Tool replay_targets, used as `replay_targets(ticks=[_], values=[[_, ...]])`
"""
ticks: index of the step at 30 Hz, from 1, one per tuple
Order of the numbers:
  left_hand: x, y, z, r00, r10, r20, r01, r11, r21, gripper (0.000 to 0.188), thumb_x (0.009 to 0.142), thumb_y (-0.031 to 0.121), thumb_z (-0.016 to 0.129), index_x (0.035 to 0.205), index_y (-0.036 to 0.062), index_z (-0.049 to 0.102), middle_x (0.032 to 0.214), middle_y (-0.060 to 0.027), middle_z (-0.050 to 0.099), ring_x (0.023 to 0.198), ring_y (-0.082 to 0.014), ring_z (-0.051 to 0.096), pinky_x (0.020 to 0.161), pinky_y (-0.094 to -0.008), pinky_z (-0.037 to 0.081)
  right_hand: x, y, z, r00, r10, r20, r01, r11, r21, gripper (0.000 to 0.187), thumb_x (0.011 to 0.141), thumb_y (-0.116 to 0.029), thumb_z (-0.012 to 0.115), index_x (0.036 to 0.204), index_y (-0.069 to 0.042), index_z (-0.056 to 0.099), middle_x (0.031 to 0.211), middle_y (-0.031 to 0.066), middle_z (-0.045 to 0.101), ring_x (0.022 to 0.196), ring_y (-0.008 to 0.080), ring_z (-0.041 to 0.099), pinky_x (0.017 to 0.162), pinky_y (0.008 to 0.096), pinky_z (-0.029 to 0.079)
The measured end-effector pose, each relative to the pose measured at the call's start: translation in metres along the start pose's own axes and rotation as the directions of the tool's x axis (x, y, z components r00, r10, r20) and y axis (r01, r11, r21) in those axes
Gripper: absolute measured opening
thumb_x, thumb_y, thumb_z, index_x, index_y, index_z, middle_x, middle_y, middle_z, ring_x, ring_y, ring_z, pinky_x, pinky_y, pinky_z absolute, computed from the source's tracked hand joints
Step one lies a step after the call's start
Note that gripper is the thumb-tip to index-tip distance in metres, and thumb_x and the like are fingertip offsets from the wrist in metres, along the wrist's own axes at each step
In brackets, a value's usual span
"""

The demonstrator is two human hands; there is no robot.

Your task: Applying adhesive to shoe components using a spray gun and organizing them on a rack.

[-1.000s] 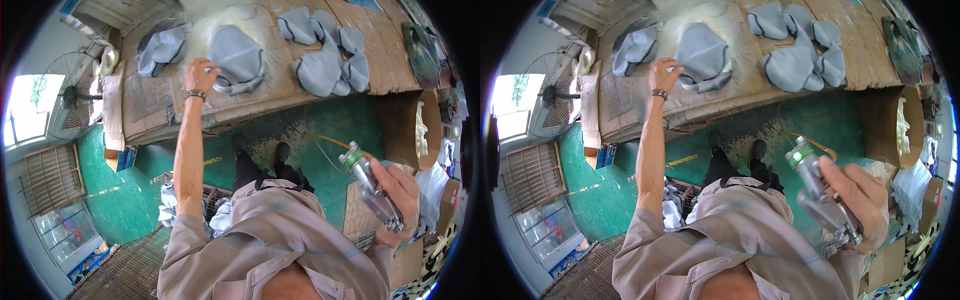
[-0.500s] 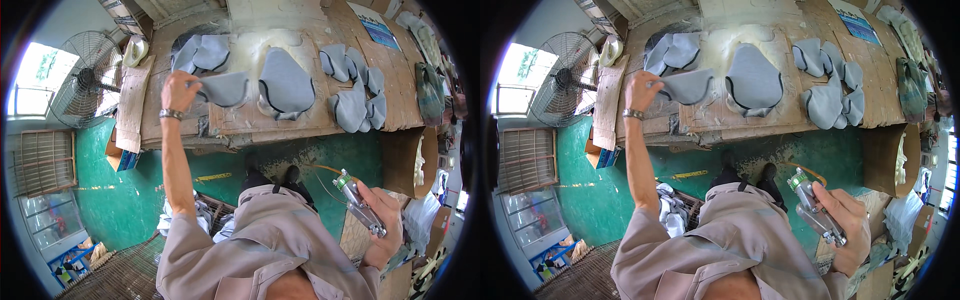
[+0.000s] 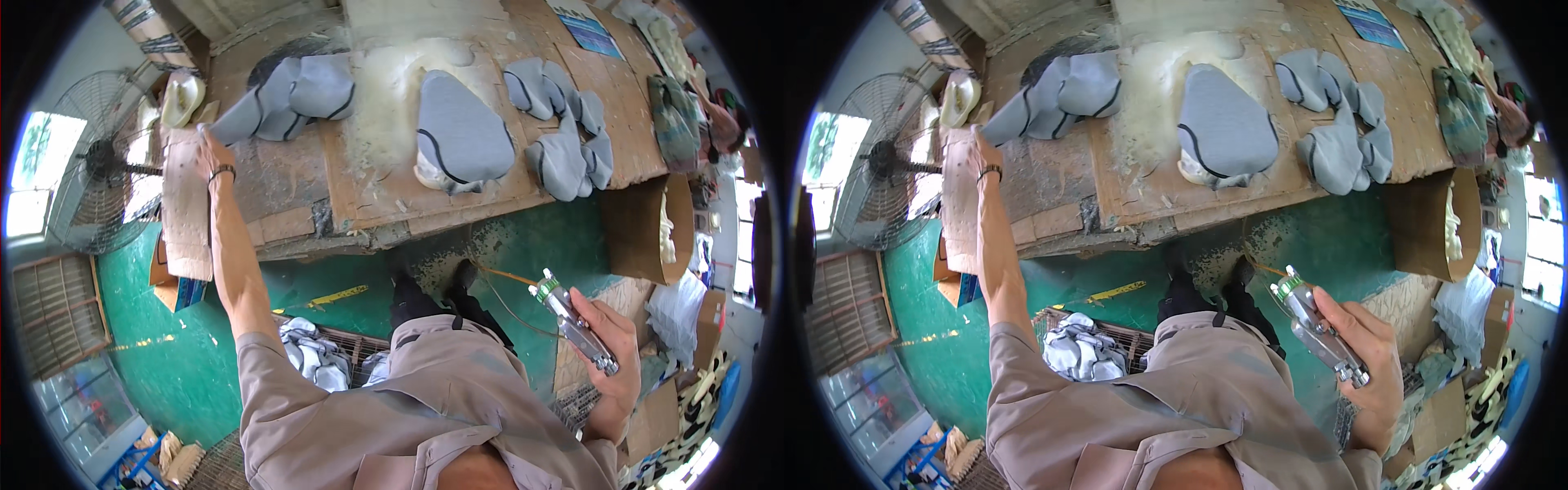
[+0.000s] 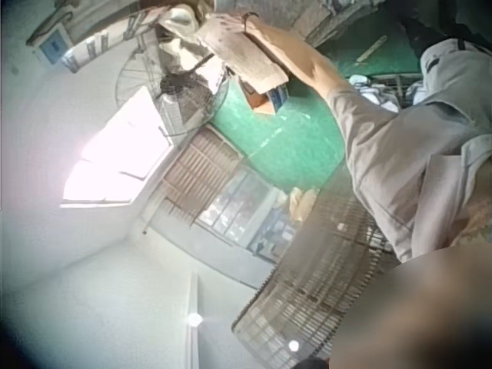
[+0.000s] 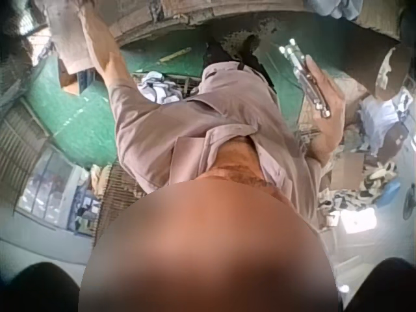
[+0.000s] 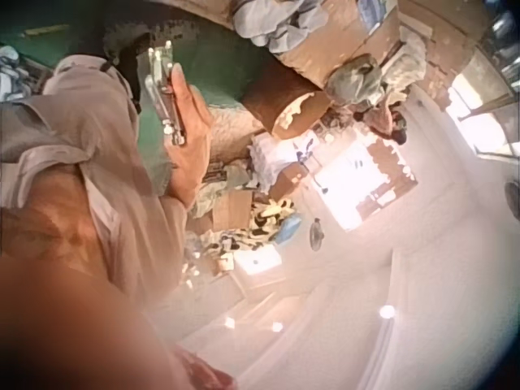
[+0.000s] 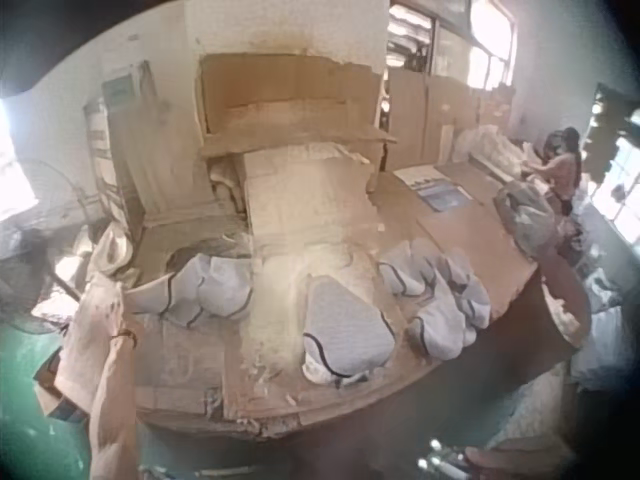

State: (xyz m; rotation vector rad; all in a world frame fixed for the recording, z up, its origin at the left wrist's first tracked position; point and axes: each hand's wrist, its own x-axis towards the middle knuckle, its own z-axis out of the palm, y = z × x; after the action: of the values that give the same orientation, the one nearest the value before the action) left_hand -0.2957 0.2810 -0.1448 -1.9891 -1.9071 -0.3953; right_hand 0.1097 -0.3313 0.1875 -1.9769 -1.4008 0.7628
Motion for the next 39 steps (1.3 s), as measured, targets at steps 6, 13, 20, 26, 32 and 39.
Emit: replay_targets(ticks=[6, 13, 20, 26, 32, 39], values=[[-0.112, 0.042, 0.021, 0.983, -0.109, 0.149, 0.145, 0.954, -0.263, 0.074, 0.089, 0.02, 0.065, 0.155, 0.0112, 0.034, 0.139, -0.0212, 0.056, 0.129, -0.0402, 0.053, 0.106, -0.0493, 0.044, -0.01, -0.005, -0.01, 0.999, 0.044, -0.014, -0.045, 0.997, -0.057, 0.07, 0.065, 0.003, 0.062, 0.135, 0.003, 0.06, 0.093, 0.0184, 0.064, 0.076, 0.0275, 0.063, 0.071, 0.0281, 0.048], [-0.361, 0.053, -0.022, 0.904, 0.066, 0.422, 0.266, 0.688, -0.676, 0.044, 0.087, 0.009, 0.07, 0.13, 0.0049, 0.063, 0.12, -0.0174, 0.07, 0.111, -0.0362, 0.066, 0.095, -0.0426, 0.053, -0.029, 0.015, -0.051, 0.995, 0.075, -0.07, -0.083, 0.99, -0.114, 0.062, 0.073, -0.001, 0.072, 0.134, 0.004, 0.061, 0.099, 0.0179, 0.068, 0.08, 0.0275, 0.065, 0.076, 0.0321, 0.05], [-0.687, 0.006, -0.052, 0.458, 0.164, 0.874, 0.204, 0.937, -0.283, 0.026, 0.088, 0.034, 0.063, 0.099, 0.0143, 0.076, 0.104, -0.0134, 0.074, 0.1, -0.0374, 0.07, 0.089, -0.0471, 0.056, -0.071, 0.035, -0.115, 0.994, -0.002, -0.107, -0.013, 0.99, -0.139, 0.055, 0.077, -0.008, 0.072, 0.13, 0.006, 0.064, 0.092, 0.0168, 0.069, 0.079, 0.0257, 0.066, 0.074, 0.0306, 0.048], [-0.834, -0.01, -0.119, -0.404, 0.003, 0.915, 0.868, 0.316, 0.383, 0.028, 0.103, 0.027, 0.047, 0.12, 0.0173, 0.066, 0.113, -0.0029, 0.07, 0.101, -0.0285, 0.067, 0.082, -0.0567, 0.053, -0.1, 0.075, -0.131, 0.965, -0.117, -0.236, 0.063, 0.973, -0.224, 0.051, 0.075, -0.008, 0.069, 0.125, 0.005, 0.067, 0.08, 0.0161, 0.065, 0.073, 0.0249, 0.064, 0.065, 0.0317, 0.046], [-0.818, 0.008, -0.114, -0.431, 0.052, 0.901, 0.902, 0.067, 0.427, 0.032, 0.097, 0.023, 0.059, 0.128, 0.0187, 0.065, 0.104, -0.0049, 0.069, 0.092, -0.0269, 0.064, 0.088, -0.057, 0.049, -0.132, 0.097, -0.147, 0.981, -0.188, -0.038, 0.175, 0.96, -0.217, 0.055, 0.077, -0.023, 0.068, 0.126, 0.003, 0.068, 0.079, 0.0145, 0.065, 0.07, 0.0223, 0.062, 0.063, 0.0305, 0.044], [-0.731, 0.043, -0.066, 0.151, 0.049, 0.987, 0.943, 0.292, -0.159, 0.033, 0.088, 0.009, 0.067, 0.122, 0.0066, 0.07, 0.084, -0.0021, 0.071, 0.067, -0.0131, 0.061, 0.055, -0.0316, 0.051, -0.13, 0.049, -0.101, 0.95, -0.112, -0.292, 0.034, 0.965, -0.259, 0.057, 0.072, 0.0, 0.068, 0.129, 0.006, 0.064, 0.085, 0.0137, 0.064, 0.074, 0.0221, 0.061, 0.067, 0.0288, 0.046]])
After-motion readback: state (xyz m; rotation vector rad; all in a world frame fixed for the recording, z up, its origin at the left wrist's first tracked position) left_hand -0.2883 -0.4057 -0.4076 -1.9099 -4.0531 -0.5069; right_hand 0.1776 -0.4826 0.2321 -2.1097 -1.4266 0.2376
